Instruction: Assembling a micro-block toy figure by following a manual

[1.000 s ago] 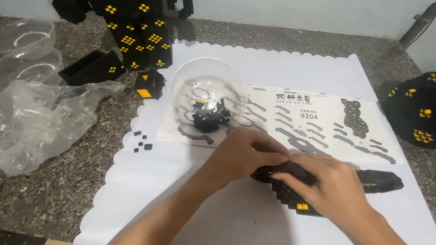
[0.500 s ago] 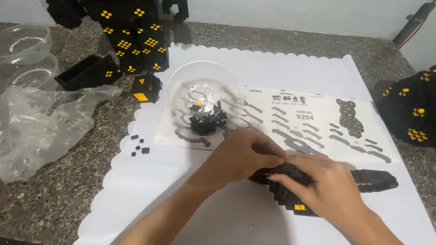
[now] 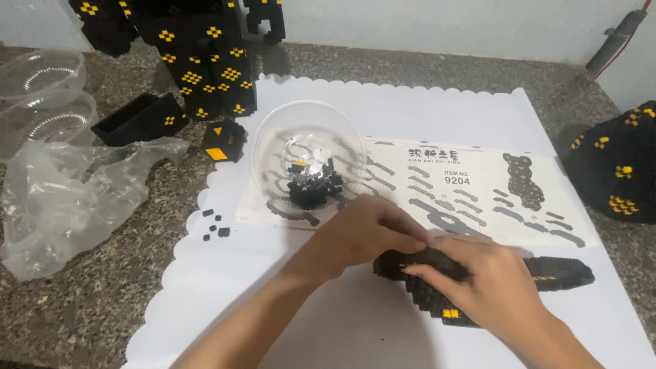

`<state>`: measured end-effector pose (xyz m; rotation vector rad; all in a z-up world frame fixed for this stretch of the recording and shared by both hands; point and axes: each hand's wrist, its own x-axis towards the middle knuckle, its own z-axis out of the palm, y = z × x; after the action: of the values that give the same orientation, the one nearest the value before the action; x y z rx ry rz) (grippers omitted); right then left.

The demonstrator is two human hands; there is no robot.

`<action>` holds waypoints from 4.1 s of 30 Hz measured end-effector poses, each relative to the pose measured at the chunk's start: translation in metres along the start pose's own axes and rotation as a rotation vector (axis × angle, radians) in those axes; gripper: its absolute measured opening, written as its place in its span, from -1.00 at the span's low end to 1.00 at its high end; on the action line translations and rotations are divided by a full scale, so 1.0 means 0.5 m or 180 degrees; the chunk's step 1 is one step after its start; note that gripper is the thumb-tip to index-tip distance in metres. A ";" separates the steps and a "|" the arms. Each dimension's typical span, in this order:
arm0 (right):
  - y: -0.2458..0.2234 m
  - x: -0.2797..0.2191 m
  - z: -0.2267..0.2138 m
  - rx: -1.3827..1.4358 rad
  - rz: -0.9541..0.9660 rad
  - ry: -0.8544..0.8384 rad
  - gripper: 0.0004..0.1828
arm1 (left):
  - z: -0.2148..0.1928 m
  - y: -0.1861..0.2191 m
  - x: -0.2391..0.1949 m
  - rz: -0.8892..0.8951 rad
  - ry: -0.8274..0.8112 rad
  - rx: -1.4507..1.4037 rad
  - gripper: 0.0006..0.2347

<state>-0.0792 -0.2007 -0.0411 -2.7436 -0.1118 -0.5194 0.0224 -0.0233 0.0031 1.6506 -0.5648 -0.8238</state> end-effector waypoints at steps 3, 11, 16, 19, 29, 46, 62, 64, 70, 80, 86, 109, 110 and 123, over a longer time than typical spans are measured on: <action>-0.018 0.007 -0.012 0.0130 -0.0165 0.0035 -0.68 | -0.005 -0.011 -0.001 0.0236 -0.0022 -0.0017 -0.82; -0.019 0.010 -0.017 0.0199 -0.0186 -0.0067 -0.71 | -0.024 -0.127 0.052 0.1982 0.0723 0.2074 -0.88; -0.015 0.007 -0.016 0.0286 -0.0302 -0.0008 -0.69 | -0.014 -0.171 0.070 0.2010 0.0575 0.3267 -0.80; -0.007 0.004 -0.009 0.0193 -0.0257 0.0040 -0.66 | -0.017 -0.116 0.035 0.1398 0.0263 0.2676 -0.81; -0.006 0.006 -0.012 0.0108 0.0185 -0.0327 -0.60 | -0.007 -0.004 -0.069 0.1913 0.0683 0.1364 -0.95; -0.010 0.009 -0.019 0.0435 -0.0026 -0.0316 -0.70 | 0.018 -0.023 -0.096 0.0906 0.0937 0.2230 -0.71; -0.022 0.013 -0.033 0.0435 0.0653 -0.0697 -0.76 | 0.046 0.046 -0.111 0.0730 0.0983 0.2416 -0.71; -0.023 0.014 -0.034 0.0494 0.0571 -0.0668 -0.79 | 0.051 0.057 -0.113 -0.0202 0.0697 0.2881 -0.63; -0.015 0.017 -0.031 0.0352 0.0436 -0.0715 -0.76 | 0.054 0.082 -0.120 -0.0588 0.0683 0.2667 -0.66; -0.015 0.016 -0.030 0.0331 0.0443 -0.0762 -0.75 | 0.032 0.043 -0.128 0.0197 0.1175 0.2062 -0.73; -0.028 0.014 -0.039 0.0410 0.0692 -0.0746 -0.73 | 0.032 0.044 -0.125 0.0331 0.0940 0.2513 -0.73; 0.002 0.001 -0.005 0.0467 -0.0221 -0.0038 -0.58 | -0.021 -0.138 0.078 0.1950 0.1146 0.2909 -0.80; 0.000 0.003 -0.008 0.0545 -0.0262 -0.0065 -0.59 | -0.021 -0.134 0.075 0.1931 0.1070 0.2721 -0.82; 0.006 -0.004 -0.007 0.0463 -0.0071 0.0030 -0.67 | -0.065 -0.025 -0.005 0.0495 -0.0516 0.1288 -0.84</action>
<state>-0.0818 -0.2046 -0.0396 -2.6007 -0.1711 -0.5096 0.0449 0.0018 -0.0051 1.8835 -1.0132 -0.7665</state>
